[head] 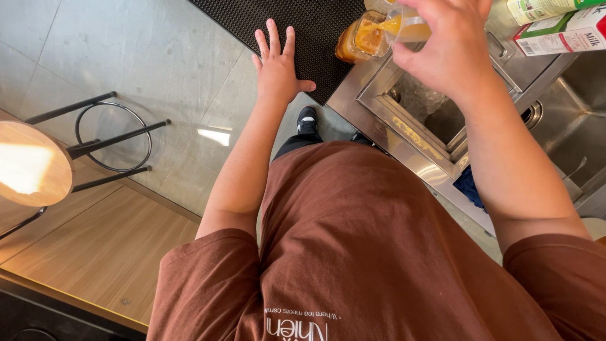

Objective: The person muddles fruit in a glass, rinses it, and then pours a dark liquid and an orange liquid into separate containers. They add ice to a glass, pour the dark liquid over it, and then add the orange liquid.

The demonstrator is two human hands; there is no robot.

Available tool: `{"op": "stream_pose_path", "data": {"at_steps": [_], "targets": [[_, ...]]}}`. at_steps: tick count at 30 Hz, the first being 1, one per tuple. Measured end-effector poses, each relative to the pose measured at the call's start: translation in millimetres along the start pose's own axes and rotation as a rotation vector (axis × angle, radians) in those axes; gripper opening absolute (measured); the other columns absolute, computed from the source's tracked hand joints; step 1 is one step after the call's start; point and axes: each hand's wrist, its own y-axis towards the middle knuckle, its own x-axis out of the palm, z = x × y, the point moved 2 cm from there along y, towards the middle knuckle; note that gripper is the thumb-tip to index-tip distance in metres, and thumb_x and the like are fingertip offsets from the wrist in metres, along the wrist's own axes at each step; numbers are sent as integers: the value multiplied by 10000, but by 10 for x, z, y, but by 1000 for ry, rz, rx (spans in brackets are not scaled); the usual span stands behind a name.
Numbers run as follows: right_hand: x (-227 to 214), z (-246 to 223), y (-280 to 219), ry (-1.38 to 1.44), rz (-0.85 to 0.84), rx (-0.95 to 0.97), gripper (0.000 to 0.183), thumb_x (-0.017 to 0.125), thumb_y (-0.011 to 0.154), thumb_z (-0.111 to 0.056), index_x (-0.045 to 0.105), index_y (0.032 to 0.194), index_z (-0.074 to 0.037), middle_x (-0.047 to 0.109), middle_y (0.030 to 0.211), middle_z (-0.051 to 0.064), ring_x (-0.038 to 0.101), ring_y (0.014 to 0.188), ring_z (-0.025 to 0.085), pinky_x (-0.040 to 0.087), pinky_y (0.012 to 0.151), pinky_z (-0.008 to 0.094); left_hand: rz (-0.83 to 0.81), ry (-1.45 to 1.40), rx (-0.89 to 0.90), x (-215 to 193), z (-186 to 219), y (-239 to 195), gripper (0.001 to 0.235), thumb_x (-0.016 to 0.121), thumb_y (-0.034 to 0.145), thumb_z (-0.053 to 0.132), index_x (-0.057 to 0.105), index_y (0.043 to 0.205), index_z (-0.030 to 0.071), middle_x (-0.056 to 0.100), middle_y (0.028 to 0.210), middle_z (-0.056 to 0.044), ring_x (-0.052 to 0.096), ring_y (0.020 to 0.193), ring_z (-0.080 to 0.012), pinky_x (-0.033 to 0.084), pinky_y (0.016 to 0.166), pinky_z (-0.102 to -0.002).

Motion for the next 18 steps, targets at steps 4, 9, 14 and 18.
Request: {"op": "stream_pose_path", "data": {"at_steps": [4,9,14,18], "targets": [[-28,28,-5,-161,28,-129,523,859,832,-217,796,1344,-130,735,1247,75,620,1149,329,338,884,460,4,-9,5,-14,5,-11,1385,1008,716,549,94,1690,184,-201,1666,-141,-101,1559,-441,205,1235,-668],[-90,-125,58,-283,-59,-211,545,801,804,-203,789,1347,-162,716,1208,57,638,1109,312,407,754,469,12,22,-5,-73,139,-36,1316,989,713,551,171,1664,153,-107,1668,-185,-12,1562,-439,152,1224,-683],[-123,-378,195,-411,-30,-358,538,725,745,-46,781,1253,-215,699,1216,-56,682,1089,187,539,751,363,176,-211,322,95,340,91,1257,1083,709,418,273,1628,136,165,1703,-141,209,1567,-432,258,1196,-697],[22,-286,202,-498,-57,-354,357,749,816,-109,737,1151,-233,680,1104,-66,682,1004,179,533,554,353,238,-604,580,66,543,217,1199,1073,660,231,322,1587,111,411,1641,-128,391,1541,-289,329,1271,-425]]}}
